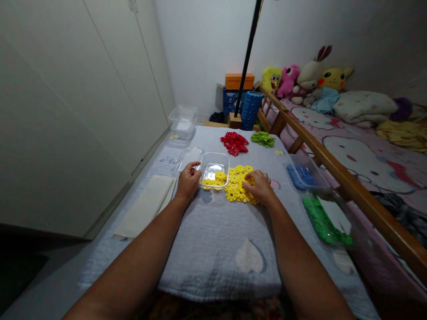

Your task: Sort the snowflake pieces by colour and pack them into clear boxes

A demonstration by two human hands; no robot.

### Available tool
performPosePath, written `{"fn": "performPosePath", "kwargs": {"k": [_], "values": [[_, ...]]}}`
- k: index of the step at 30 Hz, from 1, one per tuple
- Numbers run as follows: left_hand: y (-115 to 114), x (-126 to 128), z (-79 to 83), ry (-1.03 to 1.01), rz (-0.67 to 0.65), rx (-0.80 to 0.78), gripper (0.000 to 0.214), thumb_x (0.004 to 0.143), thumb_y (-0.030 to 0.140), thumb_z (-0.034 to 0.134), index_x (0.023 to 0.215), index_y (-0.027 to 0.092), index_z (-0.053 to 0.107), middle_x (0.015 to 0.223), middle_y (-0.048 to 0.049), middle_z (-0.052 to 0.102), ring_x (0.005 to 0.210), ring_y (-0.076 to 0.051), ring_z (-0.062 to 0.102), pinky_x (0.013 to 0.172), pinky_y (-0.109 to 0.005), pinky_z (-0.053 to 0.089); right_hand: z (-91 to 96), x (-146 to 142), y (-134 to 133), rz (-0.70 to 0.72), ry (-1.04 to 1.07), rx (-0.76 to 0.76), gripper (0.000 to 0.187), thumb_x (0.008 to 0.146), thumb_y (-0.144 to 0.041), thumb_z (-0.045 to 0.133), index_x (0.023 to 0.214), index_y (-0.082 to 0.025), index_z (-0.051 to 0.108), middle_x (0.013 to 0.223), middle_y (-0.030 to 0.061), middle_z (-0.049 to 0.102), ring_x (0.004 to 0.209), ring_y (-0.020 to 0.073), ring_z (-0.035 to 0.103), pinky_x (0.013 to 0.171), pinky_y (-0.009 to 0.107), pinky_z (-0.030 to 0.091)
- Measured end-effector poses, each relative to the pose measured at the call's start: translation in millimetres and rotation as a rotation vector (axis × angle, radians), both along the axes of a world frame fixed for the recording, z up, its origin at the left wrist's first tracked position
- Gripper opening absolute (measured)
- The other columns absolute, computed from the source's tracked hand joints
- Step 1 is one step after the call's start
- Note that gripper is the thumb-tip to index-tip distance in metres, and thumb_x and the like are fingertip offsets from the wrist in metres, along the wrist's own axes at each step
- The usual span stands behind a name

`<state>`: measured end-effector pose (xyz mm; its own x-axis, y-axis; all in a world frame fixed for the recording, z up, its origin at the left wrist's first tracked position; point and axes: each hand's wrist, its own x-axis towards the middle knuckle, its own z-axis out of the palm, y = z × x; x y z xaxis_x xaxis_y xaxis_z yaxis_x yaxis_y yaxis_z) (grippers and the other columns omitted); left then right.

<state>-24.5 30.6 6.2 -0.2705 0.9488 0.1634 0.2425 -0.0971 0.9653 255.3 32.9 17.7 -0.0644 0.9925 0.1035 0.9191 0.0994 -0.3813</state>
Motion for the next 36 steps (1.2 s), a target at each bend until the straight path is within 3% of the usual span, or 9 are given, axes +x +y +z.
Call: {"fn": "performPosePath", "kwargs": {"k": [8, 14, 20, 27, 30, 36], "values": [[-1, 0, 0.5, 0.002, 0.006, -0.003, 0.043, 0.077, 0.035, 0.06, 0.114, 0.015, 0.068, 0.061, 0.0078, 0.038, 0.052, -0.011, 0.034, 0.053, -0.024, 0.029, -1.7, -1, -2, 0.042, -0.001, 0.028, 0.032, 0.082, -0.045, 0.069, 0.106, -0.024, 0.072, 0.117, 0.0098, 0.063, 0.113, 0.0311, 0.05, 0.093, 0.042, 0.038], [1, -1, -1.7, 0.024, 0.0, 0.001, 0.043, 0.078, 0.035, 0.059, 0.115, 0.014, 0.067, 0.061, 0.008, 0.038, 0.053, -0.011, 0.034, 0.053, -0.024, 0.029, -4.5, -2, 0, 0.026, 0.066, 0.031, 0.032, 0.074, -0.041, 0.074, 0.101, -0.024, 0.069, 0.112, 0.009, 0.064, 0.109, 0.0301, 0.051, 0.091, 0.041, 0.039], [1, -1, -2.5, 0.021, -0.002, -0.007, 0.044, 0.078, 0.035, 0.058, 0.115, 0.015, 0.066, 0.061, 0.0081, 0.038, 0.053, -0.011, 0.034, 0.053, -0.024, 0.029, -1.9, 0, 5, 0.065, 0.413, 0.071, 0.012, 0.073, -0.034, 0.063, 0.077, -0.022, 0.062, 0.088, 0.0038, 0.065, 0.089, 0.0226, 0.058, 0.086, 0.037, 0.043], [0, 1, 0.0, 0.012, 0.001, 0.003, 0.043, 0.077, 0.035, 0.058, 0.114, 0.014, 0.066, 0.06, 0.0083, 0.038, 0.053, -0.011, 0.035, 0.054, -0.024, 0.03, 21.1, -21, 1, 0.082, 0.831, 0.111, 0.022, 0.075, -0.042, 0.066, 0.073, -0.021, 0.064, 0.073, -0.0006, 0.062, 0.073, 0.0175, 0.056, 0.073, 0.031, 0.044], [-1, 2, 1.9, 0.021, 0.001, -0.005, 0.042, 0.077, 0.035, 0.058, 0.112, 0.015, 0.067, 0.059, 0.0083, 0.038, 0.054, -0.012, 0.037, 0.055, -0.025, 0.03, 33.4, -41, -1, 0.152, 0.773, 0.121, 0.018, 0.08, -0.038, 0.065, 0.076, -0.021, 0.066, 0.075, 0.0003, 0.066, 0.075, 0.018, 0.058, 0.078, 0.032, 0.044], [0, 2, 2.3, 0.003, 0.005, 0.004, 0.042, 0.076, 0.034, 0.058, 0.112, 0.014, 0.067, 0.059, 0.0087, 0.039, 0.054, -0.012, 0.038, 0.057, -0.025, 0.032, 42.7, -78, 0, 0.26, 0.31, 0.16, 0.006, 0.084, -0.025, 0.069, 0.082, -0.023, 0.075, 0.1, 0.0054, 0.07, 0.105, 0.0248, 0.055, 0.098, 0.043, 0.036]]}}
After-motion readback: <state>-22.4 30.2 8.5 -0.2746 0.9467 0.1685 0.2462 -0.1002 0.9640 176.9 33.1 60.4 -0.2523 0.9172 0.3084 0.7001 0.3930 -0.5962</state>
